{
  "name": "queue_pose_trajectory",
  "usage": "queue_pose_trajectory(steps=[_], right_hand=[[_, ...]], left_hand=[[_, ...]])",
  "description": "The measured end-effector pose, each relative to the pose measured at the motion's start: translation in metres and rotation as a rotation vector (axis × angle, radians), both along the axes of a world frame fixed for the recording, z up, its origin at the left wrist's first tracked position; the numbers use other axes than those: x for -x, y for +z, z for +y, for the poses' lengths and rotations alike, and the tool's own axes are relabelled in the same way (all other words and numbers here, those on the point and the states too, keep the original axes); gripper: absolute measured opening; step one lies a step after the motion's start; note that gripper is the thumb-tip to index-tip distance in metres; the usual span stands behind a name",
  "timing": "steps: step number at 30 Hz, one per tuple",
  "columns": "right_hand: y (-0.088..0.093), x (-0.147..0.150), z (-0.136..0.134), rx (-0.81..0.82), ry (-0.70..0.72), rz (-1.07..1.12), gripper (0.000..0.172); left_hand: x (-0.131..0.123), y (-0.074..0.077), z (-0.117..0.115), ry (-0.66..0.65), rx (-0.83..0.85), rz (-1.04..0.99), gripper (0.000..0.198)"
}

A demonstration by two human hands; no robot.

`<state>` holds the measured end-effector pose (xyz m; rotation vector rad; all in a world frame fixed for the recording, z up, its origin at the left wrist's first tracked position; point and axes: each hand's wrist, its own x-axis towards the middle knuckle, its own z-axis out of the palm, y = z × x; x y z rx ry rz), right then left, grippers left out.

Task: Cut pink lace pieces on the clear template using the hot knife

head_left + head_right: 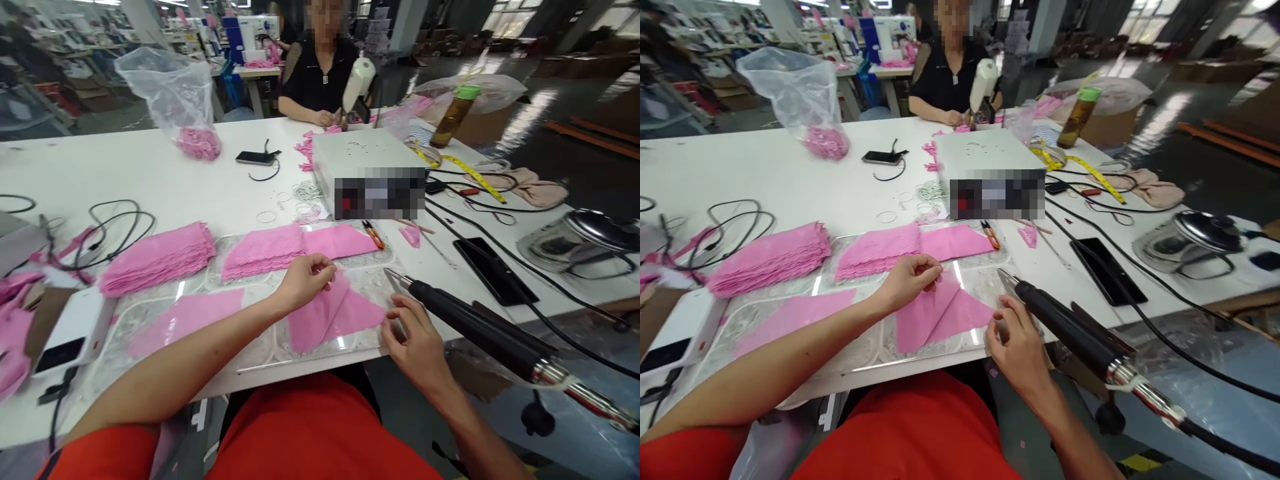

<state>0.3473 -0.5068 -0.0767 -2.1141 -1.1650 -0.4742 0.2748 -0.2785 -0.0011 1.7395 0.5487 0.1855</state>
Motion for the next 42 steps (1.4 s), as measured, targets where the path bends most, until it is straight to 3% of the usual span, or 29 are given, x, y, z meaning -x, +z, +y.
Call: queue_pose_trajectory(steps=[4,7,10,15,20,26,29,32,34,37,39,42], right_hand=[[0.021,0.011,0.009,-0.033,0.128,-0.050,0.013],[0.033,0.029,0.038,-0.020,0.270,-0.024,0.013],[0.031,0.049,0.075,0.074,0.344,-0.058,0.022],[0.021,0.069,0.121,0.167,0.416,-0.154,0.019],[0.032,0.087,0.150,0.159,0.565,-0.206,0.015],[0.027,0.114,0.184,0.128,0.839,-0.339,0.023],[0.024,0.118,0.190,0.141,0.949,-0.358,0.023],[0.030,0.110,0.190,0.160,1.061,-0.201,0.022],[0.036,0.099,0.192,0.204,1.016,0.013,0.018],[0.041,0.083,0.201,0.337,0.759,0.259,0.012],[0.040,0.078,0.209,0.448,0.625,0.315,0.012],[0.035,0.079,0.218,0.574,0.553,0.318,0.010]], left_hand=[[0.023,0.004,0.017,0.153,0.163,-0.021,0.015],[0.039,0.003,0.028,0.262,0.251,-0.055,0.017],[0.055,0.002,0.037,0.344,0.305,-0.089,0.018],[0.097,0.002,0.061,0.471,0.301,-0.128,0.019],[0.166,-0.010,0.090,0.600,0.135,-0.115,0.022],[0.248,-0.031,0.101,0.665,-0.251,-0.010,0.021],[0.272,-0.037,0.097,0.670,-0.436,0.036,0.015],[0.285,-0.043,0.093,0.666,-0.541,0.048,0.011],[0.290,-0.048,0.092,0.635,-0.639,0.061,0.012],[0.293,-0.055,0.093,0.563,-0.845,0.081,0.016],[0.294,-0.058,0.094,0.552,-0.923,0.083,0.017],[0.293,-0.060,0.095,0.562,-0.969,0.077,0.017]])
